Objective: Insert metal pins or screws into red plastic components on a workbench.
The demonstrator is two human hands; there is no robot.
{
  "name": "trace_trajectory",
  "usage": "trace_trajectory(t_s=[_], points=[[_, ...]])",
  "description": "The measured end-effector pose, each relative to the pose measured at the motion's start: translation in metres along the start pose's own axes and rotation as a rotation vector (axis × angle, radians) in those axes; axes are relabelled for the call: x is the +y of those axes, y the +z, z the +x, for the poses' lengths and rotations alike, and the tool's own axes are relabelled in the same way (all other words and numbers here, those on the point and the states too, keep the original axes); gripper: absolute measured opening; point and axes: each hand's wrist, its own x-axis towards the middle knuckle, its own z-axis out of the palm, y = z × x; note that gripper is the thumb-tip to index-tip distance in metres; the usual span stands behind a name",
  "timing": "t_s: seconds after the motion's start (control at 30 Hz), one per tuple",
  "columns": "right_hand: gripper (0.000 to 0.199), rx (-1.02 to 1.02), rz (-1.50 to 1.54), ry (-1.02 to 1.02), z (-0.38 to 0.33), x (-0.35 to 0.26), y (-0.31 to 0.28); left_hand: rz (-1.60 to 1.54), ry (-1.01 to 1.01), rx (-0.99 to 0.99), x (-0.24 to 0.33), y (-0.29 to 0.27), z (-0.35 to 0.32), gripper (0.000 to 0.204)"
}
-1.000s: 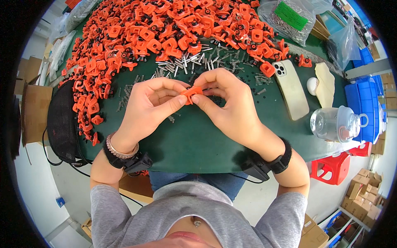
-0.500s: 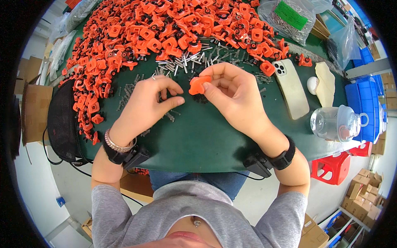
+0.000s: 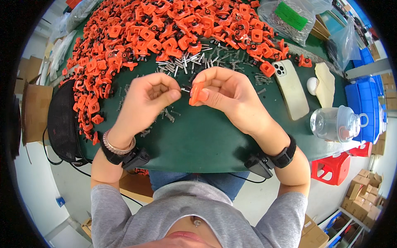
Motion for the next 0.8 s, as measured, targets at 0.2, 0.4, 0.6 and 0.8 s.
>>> trace_trajectory(t_s=[0.2, 0.4, 0.6, 0.8], points=[[0.02, -0.055, 0.019, -0.01, -0.003, -0.001, 0.005, -0.847, -0.074, -0.242, -0.01, -0.003, -0.001, 0.015], [0.021, -0.085, 0.04, 0.002, -0.003, 0.002, 0.005, -0.97, -0.09, -0.25, -0.009, 0.001, -0.004, 0.016], [0.021, -0.068, 0.034, 0.016, -0.004, 0.003, 0.008, -0.998, -0.105, -0.252, -0.013, 0.002, -0.004, 0.011], [0.018, -0.048, 0.046, 0.008, 0.0, 0.006, 0.007, -0.848, 0.073, -0.073, -0.003, 0.005, -0.003, 0.009]])
